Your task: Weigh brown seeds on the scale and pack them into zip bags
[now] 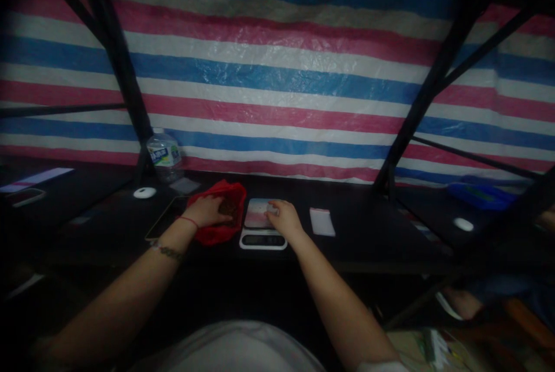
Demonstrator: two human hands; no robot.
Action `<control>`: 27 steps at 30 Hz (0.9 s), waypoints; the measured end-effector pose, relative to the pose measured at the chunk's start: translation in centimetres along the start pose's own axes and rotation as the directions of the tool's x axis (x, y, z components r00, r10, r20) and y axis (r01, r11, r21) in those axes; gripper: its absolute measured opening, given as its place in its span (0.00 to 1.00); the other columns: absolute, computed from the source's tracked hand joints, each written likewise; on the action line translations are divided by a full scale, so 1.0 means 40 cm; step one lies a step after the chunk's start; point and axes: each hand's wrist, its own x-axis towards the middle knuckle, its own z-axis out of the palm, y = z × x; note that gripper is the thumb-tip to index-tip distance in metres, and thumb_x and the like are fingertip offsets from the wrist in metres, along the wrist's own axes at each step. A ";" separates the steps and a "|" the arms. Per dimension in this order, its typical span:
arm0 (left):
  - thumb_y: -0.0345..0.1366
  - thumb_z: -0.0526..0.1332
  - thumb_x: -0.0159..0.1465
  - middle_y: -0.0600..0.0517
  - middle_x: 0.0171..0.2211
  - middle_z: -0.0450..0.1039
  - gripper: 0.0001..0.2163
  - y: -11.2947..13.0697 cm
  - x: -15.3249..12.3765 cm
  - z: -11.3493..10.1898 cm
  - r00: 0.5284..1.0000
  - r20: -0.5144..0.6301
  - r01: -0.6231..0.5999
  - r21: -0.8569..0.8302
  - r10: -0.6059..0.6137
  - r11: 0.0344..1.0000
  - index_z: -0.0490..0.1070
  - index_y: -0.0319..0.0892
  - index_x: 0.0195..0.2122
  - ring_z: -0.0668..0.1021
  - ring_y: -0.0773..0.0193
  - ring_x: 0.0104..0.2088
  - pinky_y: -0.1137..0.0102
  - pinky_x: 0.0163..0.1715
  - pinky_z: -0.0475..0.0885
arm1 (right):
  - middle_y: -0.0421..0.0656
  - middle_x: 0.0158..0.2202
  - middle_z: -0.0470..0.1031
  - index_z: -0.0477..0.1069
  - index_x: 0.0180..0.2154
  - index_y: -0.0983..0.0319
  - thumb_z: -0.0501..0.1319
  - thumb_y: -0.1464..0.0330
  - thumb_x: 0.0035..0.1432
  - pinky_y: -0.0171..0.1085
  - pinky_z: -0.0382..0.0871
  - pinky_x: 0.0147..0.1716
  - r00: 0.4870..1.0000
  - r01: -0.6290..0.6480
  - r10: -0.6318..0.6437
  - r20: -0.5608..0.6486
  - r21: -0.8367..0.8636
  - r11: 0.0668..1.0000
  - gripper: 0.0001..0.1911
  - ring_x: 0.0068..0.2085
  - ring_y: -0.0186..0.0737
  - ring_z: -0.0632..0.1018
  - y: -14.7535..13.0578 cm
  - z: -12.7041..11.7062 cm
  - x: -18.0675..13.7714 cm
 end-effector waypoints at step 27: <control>0.46 0.50 0.64 0.42 0.33 0.77 0.18 -0.023 0.026 0.021 0.938 -0.346 -0.122 -0.324 0.003 0.938 0.75 0.41 0.33 0.78 0.54 0.34 0.65 0.36 0.67 | 0.44 0.44 0.77 0.71 0.47 0.59 0.66 0.75 0.46 0.38 0.73 0.42 0.999 0.001 -0.013 0.033 0.345 0.939 0.23 0.42 0.39 0.78 -0.142 0.101 0.031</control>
